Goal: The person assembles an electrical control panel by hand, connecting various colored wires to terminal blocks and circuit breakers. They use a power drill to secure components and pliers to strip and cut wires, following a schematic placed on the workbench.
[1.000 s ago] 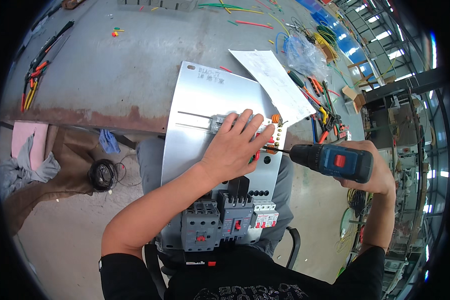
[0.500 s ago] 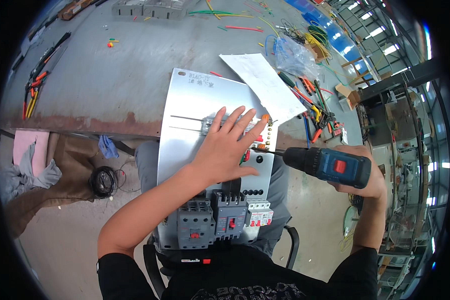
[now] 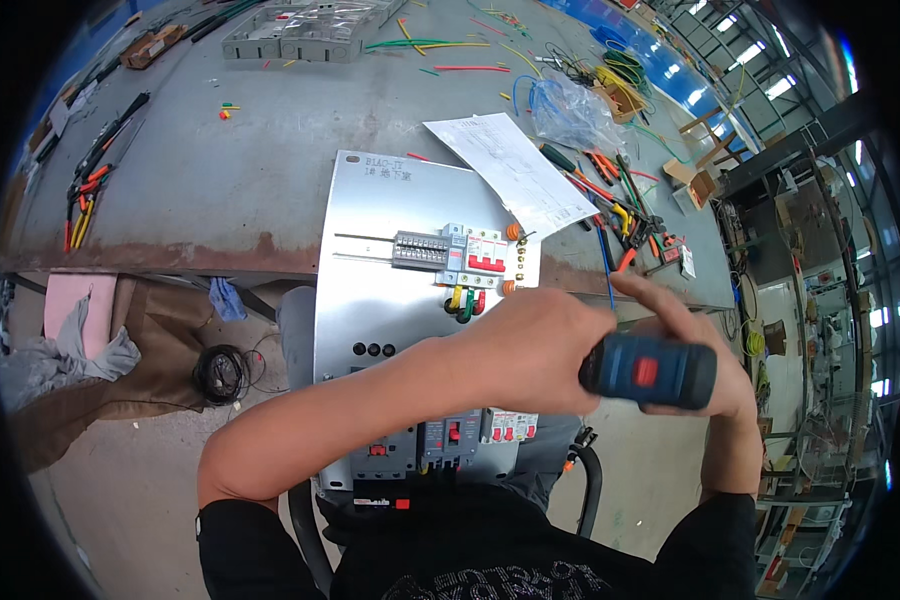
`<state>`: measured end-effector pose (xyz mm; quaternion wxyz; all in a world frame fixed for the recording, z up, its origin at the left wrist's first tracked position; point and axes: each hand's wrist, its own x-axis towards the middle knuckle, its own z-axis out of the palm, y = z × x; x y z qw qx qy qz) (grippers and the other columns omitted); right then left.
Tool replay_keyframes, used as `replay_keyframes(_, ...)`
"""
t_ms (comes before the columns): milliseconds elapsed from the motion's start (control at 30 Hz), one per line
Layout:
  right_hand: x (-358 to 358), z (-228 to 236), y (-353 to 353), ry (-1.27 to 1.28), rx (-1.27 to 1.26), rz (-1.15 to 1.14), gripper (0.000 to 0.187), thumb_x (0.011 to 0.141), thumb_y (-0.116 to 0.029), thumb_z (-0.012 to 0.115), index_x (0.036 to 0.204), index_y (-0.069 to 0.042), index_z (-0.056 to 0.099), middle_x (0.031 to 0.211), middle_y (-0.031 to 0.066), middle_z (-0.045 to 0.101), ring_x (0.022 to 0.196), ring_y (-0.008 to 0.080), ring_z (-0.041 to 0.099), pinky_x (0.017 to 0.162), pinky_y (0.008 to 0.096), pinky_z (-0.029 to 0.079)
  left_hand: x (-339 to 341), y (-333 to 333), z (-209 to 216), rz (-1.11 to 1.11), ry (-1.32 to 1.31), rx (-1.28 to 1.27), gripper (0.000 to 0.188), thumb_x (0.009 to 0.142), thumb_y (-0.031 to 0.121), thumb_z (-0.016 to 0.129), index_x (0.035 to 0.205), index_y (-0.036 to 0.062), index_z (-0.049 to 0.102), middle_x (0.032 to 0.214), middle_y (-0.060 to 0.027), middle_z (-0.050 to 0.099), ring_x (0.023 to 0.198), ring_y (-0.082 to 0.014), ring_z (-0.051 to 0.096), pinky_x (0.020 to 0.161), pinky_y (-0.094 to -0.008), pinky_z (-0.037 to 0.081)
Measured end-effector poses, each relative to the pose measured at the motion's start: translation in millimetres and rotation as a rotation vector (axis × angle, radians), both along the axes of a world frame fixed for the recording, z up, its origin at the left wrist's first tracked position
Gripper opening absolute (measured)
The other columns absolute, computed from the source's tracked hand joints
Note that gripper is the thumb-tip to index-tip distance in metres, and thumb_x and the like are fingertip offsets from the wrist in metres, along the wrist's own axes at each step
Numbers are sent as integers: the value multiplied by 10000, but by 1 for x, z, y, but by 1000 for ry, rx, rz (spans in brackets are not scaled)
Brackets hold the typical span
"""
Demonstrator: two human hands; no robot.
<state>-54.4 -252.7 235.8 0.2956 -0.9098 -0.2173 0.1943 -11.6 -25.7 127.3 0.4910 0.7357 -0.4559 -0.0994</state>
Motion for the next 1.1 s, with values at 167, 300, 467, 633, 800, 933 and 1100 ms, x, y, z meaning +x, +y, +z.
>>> replay_keyframes(167, -11, 6, 3, 8, -37, 80, 1008, 768, -192, 815, 1669, -82, 375, 908, 132, 766, 852, 363, 770, 810, 394, 580, 4, 9, 17, -338, 206, 124, 321, 730, 280, 852, 890, 49, 697, 783, -139, 734, 752, -338, 739, 744, -419, 575)
replay_keyframes(300, -7, 2, 4, -21, -14, 32, 1015, 757, -183, 804, 1672, -89, 376, 911, 125, 773, 823, 351, 758, 812, 388, 581, 7, 9, 15, -260, 137, 117, 336, 721, 305, 853, 877, 53, 695, 779, -138, 732, 757, -340, 741, 736, -420, 573)
replay_keyframes(467, -5, 0, 8, -10, -32, 26, 1011, 748, -189, 801, 1669, -106, 392, 900, 117, 771, 812, 344, 756, 815, 386, 582, 6, 11, 9, -214, 109, 79, 333, 706, 303, 849, 842, 51, 679, 756, -134, 723, 733, -339, 738, 715, -425, 572)
replay_keyframes(633, -4, 0, 11, -14, -67, 12, 964, 744, -182, 804, 1633, -92, 442, 916, 128, 775, 824, 350, 763, 829, 384, 582, 11, 20, 9, -155, 51, 117, 553, 694, 366, 911, 1105, 66, 693, 996, -164, 742, 971, -364, 724, 885, -454, 549)
replay_keyframes(800, 6, 6, 1, -125, -107, 69, 757, 738, -155, 802, 1465, -41, 626, 934, 163, 762, 830, 352, 760, 859, 379, 583, 28, 65, -63, 398, -431, 184, 1196, 662, 461, 976, 1653, 149, 385, 1622, -203, 447, 1533, -424, 379, 1275, -558, 286)
replay_keyframes(933, 13, 18, 8, -92, -225, 3, 575, 694, -80, 812, 1262, -38, 735, 968, 180, 757, 821, 338, 738, 844, 379, 583, 35, 52, -107, 449, -501, 281, 1243, 649, 463, 987, 1670, 160, 348, 1646, -190, 420, 1565, -400, 339, 1278, -610, 249)
replay_keyframes(1100, 29, 13, 19, -147, -239, 36, 588, 665, -80, 818, 1242, -20, 729, 965, 189, 749, 801, 356, 707, 831, 379, 578, 44, 34, -116, 514, -591, 379, 1212, 663, 429, 982, 1662, 149, 356, 1607, -177, 460, 1515, -399, 401, 1232, -641, 301)
